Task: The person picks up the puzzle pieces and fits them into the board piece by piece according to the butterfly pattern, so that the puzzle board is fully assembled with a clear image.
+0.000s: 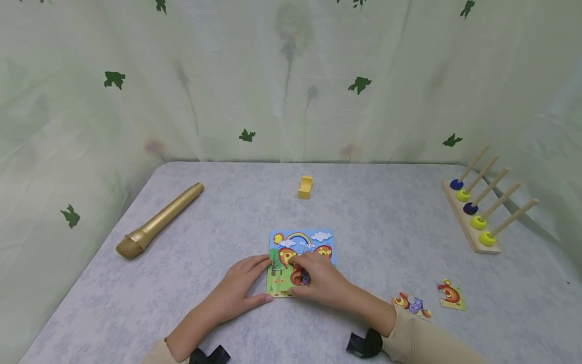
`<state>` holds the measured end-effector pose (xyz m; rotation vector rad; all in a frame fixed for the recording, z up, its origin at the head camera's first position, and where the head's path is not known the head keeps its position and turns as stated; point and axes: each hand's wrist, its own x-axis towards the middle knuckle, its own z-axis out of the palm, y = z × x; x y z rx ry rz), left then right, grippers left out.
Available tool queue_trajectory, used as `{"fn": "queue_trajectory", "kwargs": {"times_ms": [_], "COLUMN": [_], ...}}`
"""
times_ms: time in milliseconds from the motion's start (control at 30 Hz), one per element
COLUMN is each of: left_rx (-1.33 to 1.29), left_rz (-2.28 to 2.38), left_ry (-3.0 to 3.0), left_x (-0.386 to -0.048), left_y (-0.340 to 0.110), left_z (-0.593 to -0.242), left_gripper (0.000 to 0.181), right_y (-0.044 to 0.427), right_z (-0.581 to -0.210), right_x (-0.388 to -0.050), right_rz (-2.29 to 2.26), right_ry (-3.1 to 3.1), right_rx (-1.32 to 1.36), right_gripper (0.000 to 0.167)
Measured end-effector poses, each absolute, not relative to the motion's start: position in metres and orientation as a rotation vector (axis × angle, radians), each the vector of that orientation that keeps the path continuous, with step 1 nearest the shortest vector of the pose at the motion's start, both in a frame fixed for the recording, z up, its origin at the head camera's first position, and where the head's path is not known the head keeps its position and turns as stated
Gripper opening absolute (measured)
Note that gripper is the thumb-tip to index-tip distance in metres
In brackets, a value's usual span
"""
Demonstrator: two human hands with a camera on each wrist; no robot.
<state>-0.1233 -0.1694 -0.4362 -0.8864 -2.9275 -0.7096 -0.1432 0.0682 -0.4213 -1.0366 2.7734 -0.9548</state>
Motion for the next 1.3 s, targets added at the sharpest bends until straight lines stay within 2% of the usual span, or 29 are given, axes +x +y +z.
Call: {"fn": "queue_trajectory", "kwargs": {"times_ms": [433, 833, 1167, 1300], "left_rx": [-0.946, -1.09, -1.085, -1.072], "left_rz": [-0.705, -0.701, -0.716, -0.725], "left_ry": [-2.919, -2.853, -2.852, -2.866], "left_x": [-0.123, -0.123, -0.122, -0.123], "left_y": [-0.173, -0.176, -0.176, -0.175], "left_z": [-0.43, -0.429, -0.431, -0.431], "left_gripper": [0.067, 0.048, 0.047, 0.047], "right_y": [0.06, 0.067, 0.065, 0.067], "right_z": [-0.428, -0.425, -0.425, -0.422], "right_x": [-0.148, -0.153, -0.151, -0.151], "right_rz": [-0.823, -0.942, -0.904, -0.9], "right_ry": [2.77, 2.652, 2.695, 2.656], "right_rx": [-1.041, -1.044, -1.007, -1.018], "right_gripper": [0.06, 0.051, 0.045, 0.048]}}
